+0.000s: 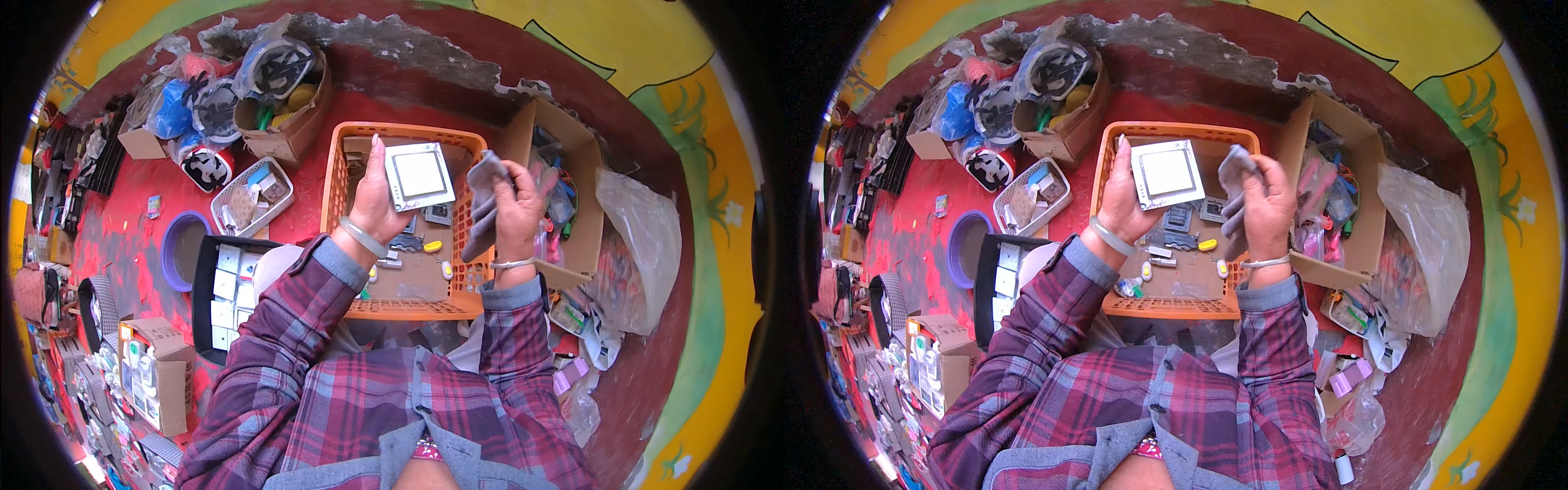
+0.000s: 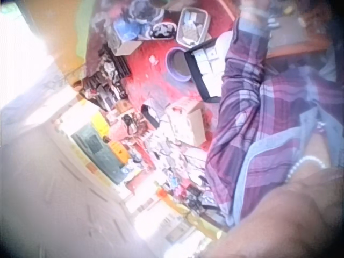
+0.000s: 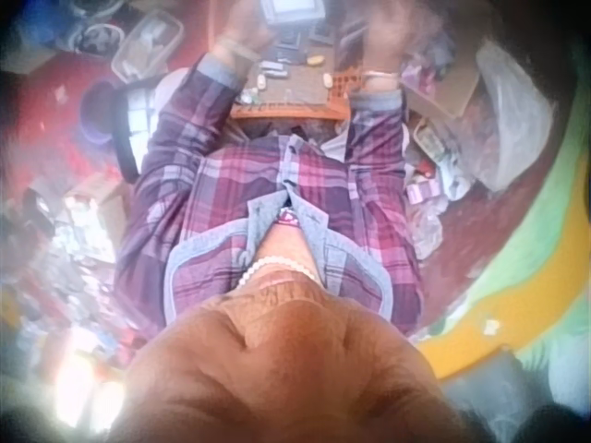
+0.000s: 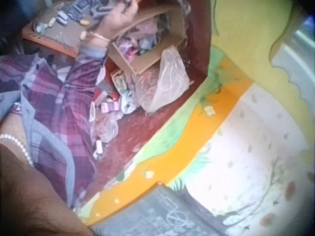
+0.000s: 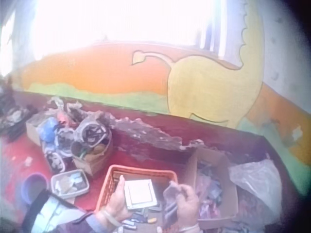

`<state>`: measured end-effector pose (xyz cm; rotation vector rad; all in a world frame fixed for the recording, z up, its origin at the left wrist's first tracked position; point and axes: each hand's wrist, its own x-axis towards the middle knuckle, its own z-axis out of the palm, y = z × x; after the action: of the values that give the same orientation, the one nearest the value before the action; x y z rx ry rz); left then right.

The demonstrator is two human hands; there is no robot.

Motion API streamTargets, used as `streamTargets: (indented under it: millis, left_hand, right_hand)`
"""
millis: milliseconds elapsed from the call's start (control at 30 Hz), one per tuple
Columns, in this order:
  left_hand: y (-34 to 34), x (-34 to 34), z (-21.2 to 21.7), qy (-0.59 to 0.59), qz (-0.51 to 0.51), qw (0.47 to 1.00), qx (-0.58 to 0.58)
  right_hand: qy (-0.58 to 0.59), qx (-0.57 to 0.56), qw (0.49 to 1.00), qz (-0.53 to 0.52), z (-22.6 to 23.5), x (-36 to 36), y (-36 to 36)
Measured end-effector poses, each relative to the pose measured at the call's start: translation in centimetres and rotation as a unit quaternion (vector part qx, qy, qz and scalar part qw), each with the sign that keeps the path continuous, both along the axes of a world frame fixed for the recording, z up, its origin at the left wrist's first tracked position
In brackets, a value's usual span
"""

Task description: The person picks up several white and black square plastic electronic components and wipes them with a cloth.

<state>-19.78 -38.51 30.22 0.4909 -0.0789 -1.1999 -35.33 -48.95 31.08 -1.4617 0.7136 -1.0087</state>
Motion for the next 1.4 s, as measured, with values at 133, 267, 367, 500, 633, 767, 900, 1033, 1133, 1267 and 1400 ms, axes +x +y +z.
streamTargets:
  millis: [133, 267, 367, 500, 633, 767, 900, 1033, 1133, 1267, 1400]
  left_hand:
    - [-0.4, 0.0, -0.7, 0.004, 0.045, 0.999, -0.024]
    - [-0.5, -0.5, -1.4, -0.024, 0.094, 0.995, -0.007]
    - [-0.3, -1.0, -1.8, -0.040, 0.105, 0.993, 0.046]
    - [-0.1, -0.9, -1.6, -0.045, 0.085, 0.993, 0.064]
    - [-0.6, -0.9, -1.0, -0.011, 0.097, 0.995, 0.013]
    - [-0.4, -0.9, -1.9, -0.025, 0.072, 0.996, 0.038]
    - [-0.2, -0.4, -2.1, -0.029, 0.052, 0.997, 0.059]
    - [-0.4, 0.1, -0.9, 0.026, 0.072, 0.997, -0.032]
    - [-0.2, 1.0, 0.0, 0.048, 0.071, 0.995, -0.059]
    - [0.4, 1.4, 1.2, 0.054, 0.060, 0.994, -0.079]
    - [0.4, 1.4, 1.6, 0.047, 0.041, 0.991, -0.120]
  right_hand:
    - [0.153, -0.371, 0.916, -0.013, -0.5, 1.5, 2.0]
    - [0.174, -0.430, 0.886, 0.011, -0.7, 2.9, 4.2]
    - [0.176, -0.478, 0.860, 0.034, -0.6, 3.5, 6.3]
    - [0.147, -0.467, 0.870, 0.062, -0.5, 3.6, 6.7]
    - [0.178, -0.452, 0.874, 0.005, -1.4, 2.7, 3.8]
    - [0.138, -0.463, 0.874, 0.056, -0.1, 3.1, 6.0]
    - [0.066, -0.360, 0.915, 0.166, -0.6, 3.1, 5.8]
    - [-0.085, 0.102, 0.974, 0.183, -0.1, 0.9, 1.8]
    - [-0.217, 0.163, 0.950, 0.154, 0.7, -0.7, -0.5]
    - [-0.389, 0.212, 0.880, 0.172, 0.0, -4.3, -3.5]
    - [-0.411, 0.292, 0.845, 0.178, -6.2, -7.5, -8.5]
